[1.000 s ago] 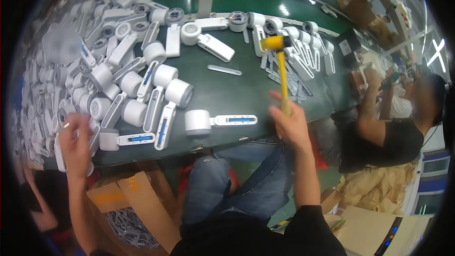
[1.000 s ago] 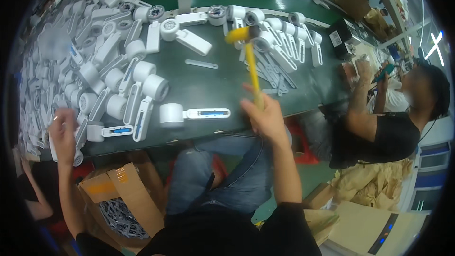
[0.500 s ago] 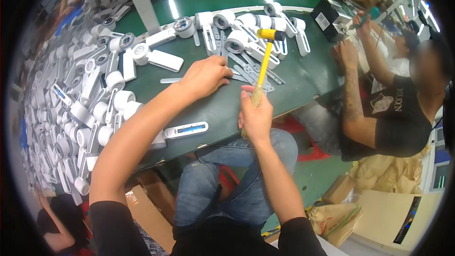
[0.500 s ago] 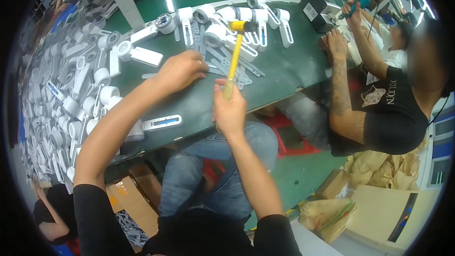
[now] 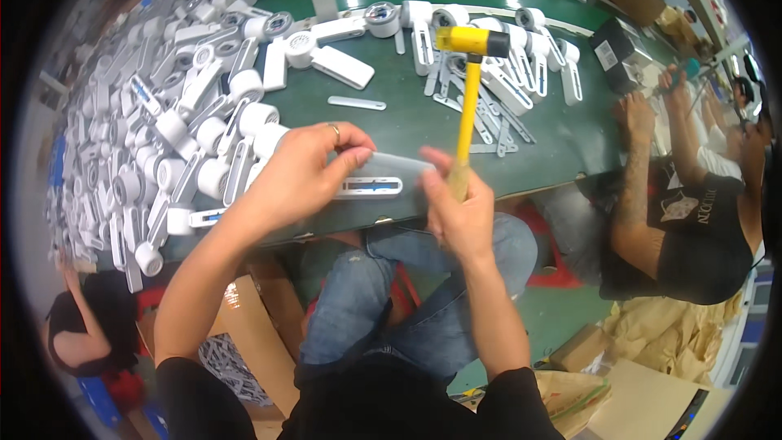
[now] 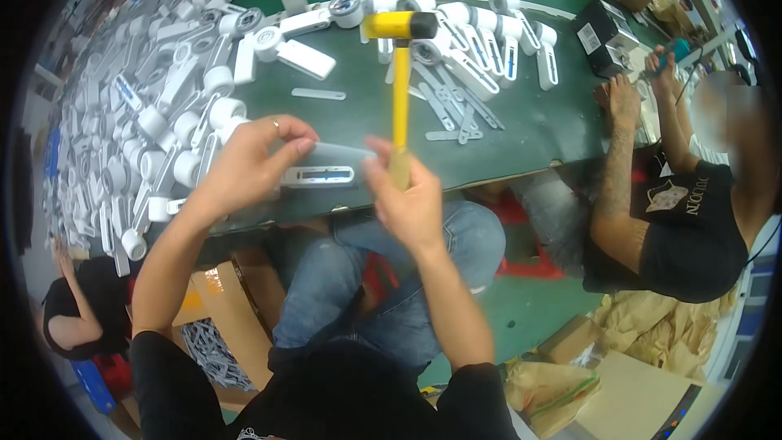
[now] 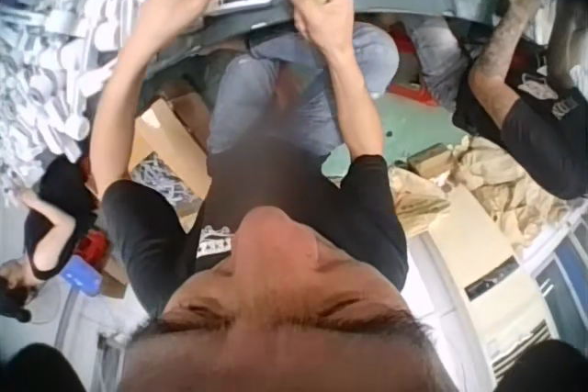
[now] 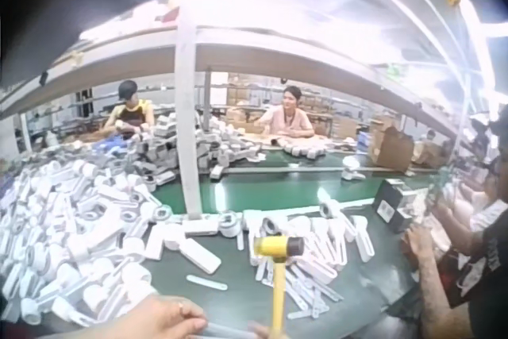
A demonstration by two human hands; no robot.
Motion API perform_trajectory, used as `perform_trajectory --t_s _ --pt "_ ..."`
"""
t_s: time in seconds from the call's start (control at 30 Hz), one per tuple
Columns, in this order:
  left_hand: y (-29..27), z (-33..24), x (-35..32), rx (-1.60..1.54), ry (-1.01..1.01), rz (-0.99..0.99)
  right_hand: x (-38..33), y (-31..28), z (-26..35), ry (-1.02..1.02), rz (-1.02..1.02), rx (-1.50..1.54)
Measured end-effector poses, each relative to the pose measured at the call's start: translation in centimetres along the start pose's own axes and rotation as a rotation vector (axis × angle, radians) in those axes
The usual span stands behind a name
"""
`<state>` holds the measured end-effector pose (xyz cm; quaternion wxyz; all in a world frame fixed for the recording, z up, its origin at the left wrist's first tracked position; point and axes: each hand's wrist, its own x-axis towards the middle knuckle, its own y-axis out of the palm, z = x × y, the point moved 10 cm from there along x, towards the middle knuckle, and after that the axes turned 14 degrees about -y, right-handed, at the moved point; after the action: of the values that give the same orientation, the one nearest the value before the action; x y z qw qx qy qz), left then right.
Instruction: Assembling white plastic product housings by inserting small metal components and using a rubber mallet to secure them.
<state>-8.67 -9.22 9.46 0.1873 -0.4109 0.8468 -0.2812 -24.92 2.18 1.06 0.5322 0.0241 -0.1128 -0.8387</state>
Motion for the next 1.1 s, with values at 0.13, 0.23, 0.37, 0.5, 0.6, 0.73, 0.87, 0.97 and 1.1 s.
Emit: perform_trajectory --t_s 0.13,0.23,0.37,0.5,0.6,0.73,0.87,0.97,1.1 --pt "-0.2 1.6 -2.5 -0.088 -0.085 -0.005 -1.2 1.5 0.2 0.028 0.025 -0.054" --pt "0.3 2.9 -3.4 -0.174 -0.085 -0.034 -1.1 2.4 1.0 -0.006 0.073 -0.095" --pt "0.9 4.3 -3.6 -0.172 -0.108 -0.041 -0.5 3.3 1.2 -0.008 0.158 -0.223" --pt "-1.6 2.4 -5.7 0.209 0.305 -0.423 0.0 3.0 0.7 -0.028 0.182 -0.356" --pt "-0.9 4.3 -6.2 0.259 0.279 -0.441 0.4 3.0 -0.3 0.028 0.155 -0.318" --pt "0.1 5.7 -5.9 0.12 0.198 -0.394 0.8 3.7 -1.5 0.074 0.243 -0.402" --pt "-0.2 5.6 -6.0 0.083 0.262 -0.415 1.5 3.7 -1.7 0.123 0.324 -0.497" --pt "0.6 4.7 -6.4 0.169 0.424 -0.39 2.2 4.1 -1.5 0.124 0.403 -0.582" --pt "0.5 4.6 -6.1 0.156 0.424 -0.372 2.4 4.6 -0.8 0.198 0.374 -0.618"
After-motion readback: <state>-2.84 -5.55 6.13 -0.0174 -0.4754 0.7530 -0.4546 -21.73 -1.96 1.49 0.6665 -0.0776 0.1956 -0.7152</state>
